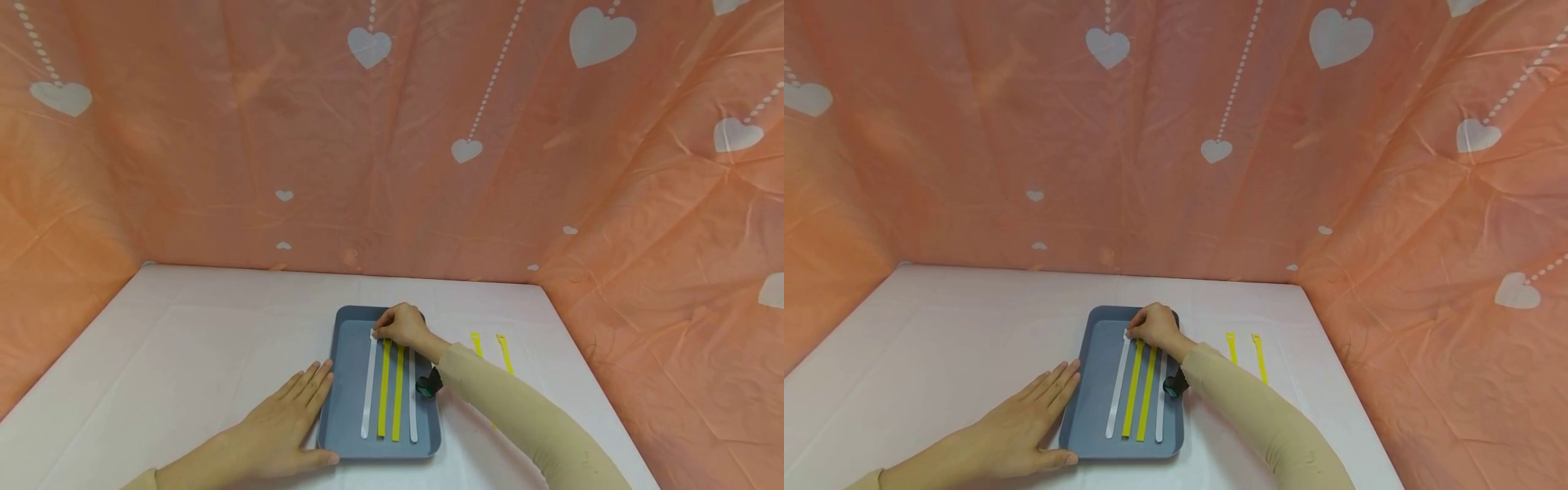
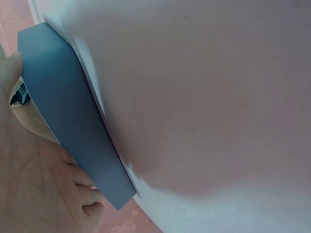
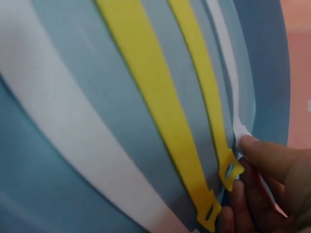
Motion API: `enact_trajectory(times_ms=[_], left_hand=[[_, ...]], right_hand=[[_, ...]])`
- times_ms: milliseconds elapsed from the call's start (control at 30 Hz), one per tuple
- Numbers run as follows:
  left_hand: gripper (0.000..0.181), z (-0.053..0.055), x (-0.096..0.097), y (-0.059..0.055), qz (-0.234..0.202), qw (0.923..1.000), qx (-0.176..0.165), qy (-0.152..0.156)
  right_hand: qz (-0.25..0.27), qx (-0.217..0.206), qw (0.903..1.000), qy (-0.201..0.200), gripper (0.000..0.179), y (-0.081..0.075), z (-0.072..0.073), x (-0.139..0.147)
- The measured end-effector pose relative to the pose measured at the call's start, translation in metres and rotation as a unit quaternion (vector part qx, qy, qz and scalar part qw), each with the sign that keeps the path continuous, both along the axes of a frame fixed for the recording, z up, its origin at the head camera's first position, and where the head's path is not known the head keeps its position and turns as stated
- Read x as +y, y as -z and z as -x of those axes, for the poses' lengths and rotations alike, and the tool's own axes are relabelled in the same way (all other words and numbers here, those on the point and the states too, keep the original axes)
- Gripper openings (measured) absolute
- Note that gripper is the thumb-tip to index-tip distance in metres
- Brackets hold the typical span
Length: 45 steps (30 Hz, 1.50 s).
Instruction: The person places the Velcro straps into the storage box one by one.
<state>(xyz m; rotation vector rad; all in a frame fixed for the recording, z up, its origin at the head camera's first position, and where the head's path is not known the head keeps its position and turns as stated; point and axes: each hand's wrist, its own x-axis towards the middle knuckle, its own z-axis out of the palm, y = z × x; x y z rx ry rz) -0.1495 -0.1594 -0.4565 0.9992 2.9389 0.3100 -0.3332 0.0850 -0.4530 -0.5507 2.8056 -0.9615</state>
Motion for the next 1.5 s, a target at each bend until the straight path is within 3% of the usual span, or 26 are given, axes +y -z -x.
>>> enact_trajectory(times_ms=[500,767,1000,1500], left_hand=[[0.114,0.001,0.001,0.0,0.0,1.0,-0.004,-0.004],[0.115,0.001,0.001,0.001,0.004,0.9998,0.018,0.002],[0.115,0.0,0.001,0.003,0.002,0.9997,0.024,-0.004],[0.114,0.0,0.002,0.002,0.003,0.9996,0.029,-0.003]], right_hand=[[-0.008,0.027,0.9993,-0.025,0.004,0.006,0.002,-0.002],[0.008,0.017,0.9997,-0.017,0.007,0.001,-0.002,0.001],[0.025,0.008,0.9996,-0.001,0.012,-0.008,-0.007,0.0],[0.091,0.017,0.9952,-0.029,0.026,-0.044,-0.023,0.02]])
